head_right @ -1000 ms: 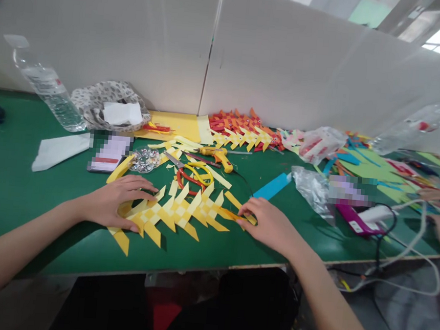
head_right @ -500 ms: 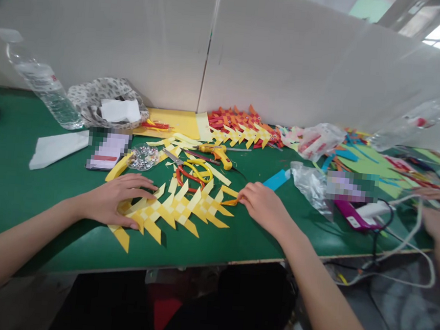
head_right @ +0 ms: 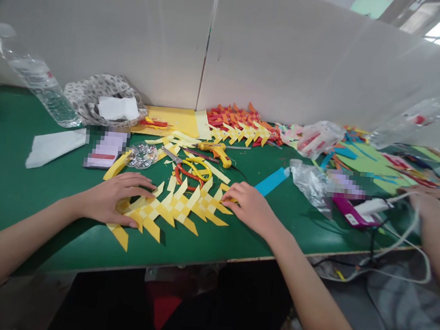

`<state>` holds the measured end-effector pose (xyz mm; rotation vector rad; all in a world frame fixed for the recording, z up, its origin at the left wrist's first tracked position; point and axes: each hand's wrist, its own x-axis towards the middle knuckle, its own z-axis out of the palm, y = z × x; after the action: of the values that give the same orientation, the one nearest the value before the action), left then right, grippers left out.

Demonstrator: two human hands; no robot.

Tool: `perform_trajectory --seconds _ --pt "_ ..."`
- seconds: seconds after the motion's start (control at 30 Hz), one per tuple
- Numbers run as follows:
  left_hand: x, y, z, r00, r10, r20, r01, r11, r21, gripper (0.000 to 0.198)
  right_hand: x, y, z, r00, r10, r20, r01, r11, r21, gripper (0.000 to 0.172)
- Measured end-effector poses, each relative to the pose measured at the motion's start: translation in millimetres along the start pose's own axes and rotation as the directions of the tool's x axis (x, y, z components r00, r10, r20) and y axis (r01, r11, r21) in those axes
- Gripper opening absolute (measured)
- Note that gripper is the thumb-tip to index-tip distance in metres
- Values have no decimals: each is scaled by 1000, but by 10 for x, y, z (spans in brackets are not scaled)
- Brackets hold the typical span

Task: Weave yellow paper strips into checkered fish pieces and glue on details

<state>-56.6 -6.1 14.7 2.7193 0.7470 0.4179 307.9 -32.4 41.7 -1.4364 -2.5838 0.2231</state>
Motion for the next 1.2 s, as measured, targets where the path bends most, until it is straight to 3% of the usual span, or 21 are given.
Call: perform_trajectory --seconds 1.2 --pt "-10 -27 19 1000 11 22 -11 1000 9 60 52 20 63 992 -126 -4 125 989 -81 22"
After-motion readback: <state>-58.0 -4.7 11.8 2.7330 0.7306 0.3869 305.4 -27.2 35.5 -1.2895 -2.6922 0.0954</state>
